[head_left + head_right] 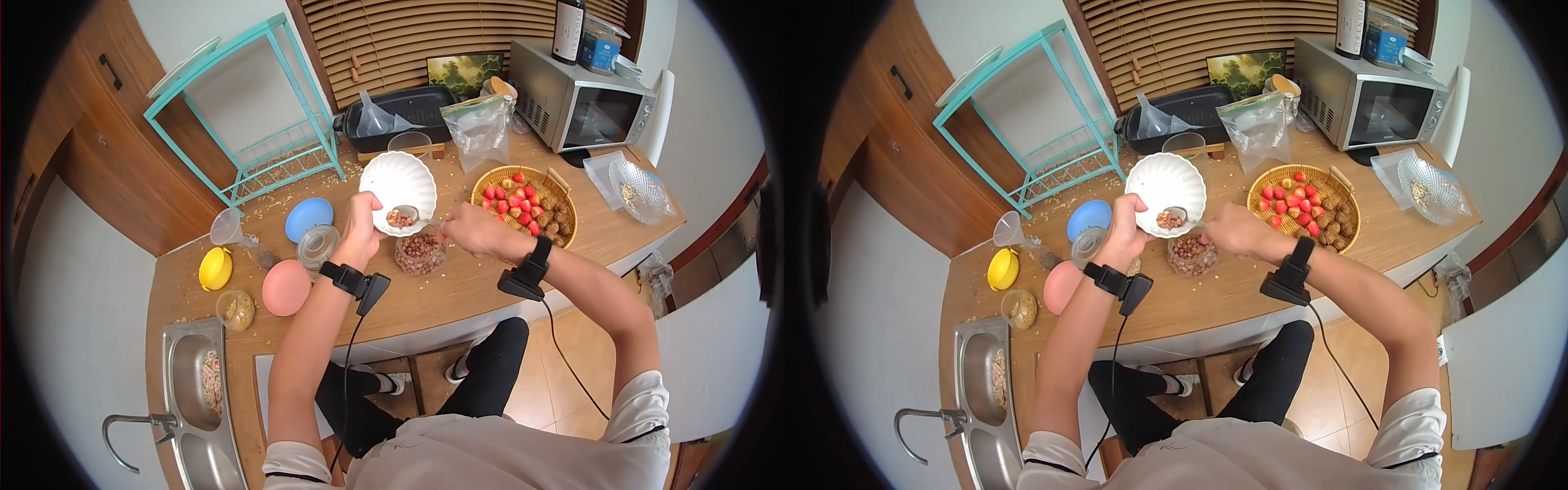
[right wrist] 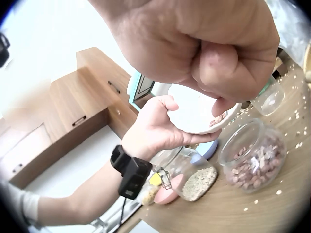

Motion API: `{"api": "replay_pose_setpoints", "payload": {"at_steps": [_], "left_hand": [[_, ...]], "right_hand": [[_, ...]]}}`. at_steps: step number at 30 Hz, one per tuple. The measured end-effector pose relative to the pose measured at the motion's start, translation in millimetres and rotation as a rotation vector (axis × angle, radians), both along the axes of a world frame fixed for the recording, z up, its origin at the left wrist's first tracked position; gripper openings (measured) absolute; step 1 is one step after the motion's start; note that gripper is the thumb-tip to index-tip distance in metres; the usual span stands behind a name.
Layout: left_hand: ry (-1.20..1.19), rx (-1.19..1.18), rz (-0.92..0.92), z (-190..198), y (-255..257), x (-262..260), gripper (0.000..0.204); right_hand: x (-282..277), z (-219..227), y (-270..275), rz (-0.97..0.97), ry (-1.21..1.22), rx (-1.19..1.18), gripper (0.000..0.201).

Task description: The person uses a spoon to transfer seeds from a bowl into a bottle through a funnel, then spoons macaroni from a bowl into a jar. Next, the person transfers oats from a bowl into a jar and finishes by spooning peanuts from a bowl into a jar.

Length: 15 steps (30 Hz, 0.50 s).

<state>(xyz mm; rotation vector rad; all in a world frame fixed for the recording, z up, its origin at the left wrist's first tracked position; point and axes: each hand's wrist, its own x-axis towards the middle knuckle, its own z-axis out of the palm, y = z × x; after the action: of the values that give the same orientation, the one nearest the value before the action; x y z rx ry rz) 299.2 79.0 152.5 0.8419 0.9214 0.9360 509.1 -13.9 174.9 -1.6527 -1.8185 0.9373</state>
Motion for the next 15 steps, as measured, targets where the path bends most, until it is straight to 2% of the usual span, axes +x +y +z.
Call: {"api": "replay_pose_setpoints", "payload": {"at_steps": [2,3,5,6,8,15], "left_hand": [[-0.002,-0.011,0.005,-1,1,4,0.067],[-0.001,-0.019,0.014,-2,2,5,0.067],[-0.008,-0.036,0.014,-2,2,8,0.066],[-0.013,-0.051,0.016,-2,3,9,0.066],[0.008,-0.054,0.023,-8,8,10,0.065],[-0.004,-0.013,0.018,-8,5,14,0.063]], "right_hand": [[-4,11,-1,-0.114,0.168,-0.349,0.028],[-5,8,0,-0.115,0.167,-0.352,0.028],[-7,2,3,-0.14,0.379,-0.465,0.023],[-9,1,3,-0.142,0.379,-0.467,0.023],[-17,6,0,-0.162,0.535,-0.499,0.02],[-17,-8,12,-0.156,0.73,-0.596,0.017]]}}
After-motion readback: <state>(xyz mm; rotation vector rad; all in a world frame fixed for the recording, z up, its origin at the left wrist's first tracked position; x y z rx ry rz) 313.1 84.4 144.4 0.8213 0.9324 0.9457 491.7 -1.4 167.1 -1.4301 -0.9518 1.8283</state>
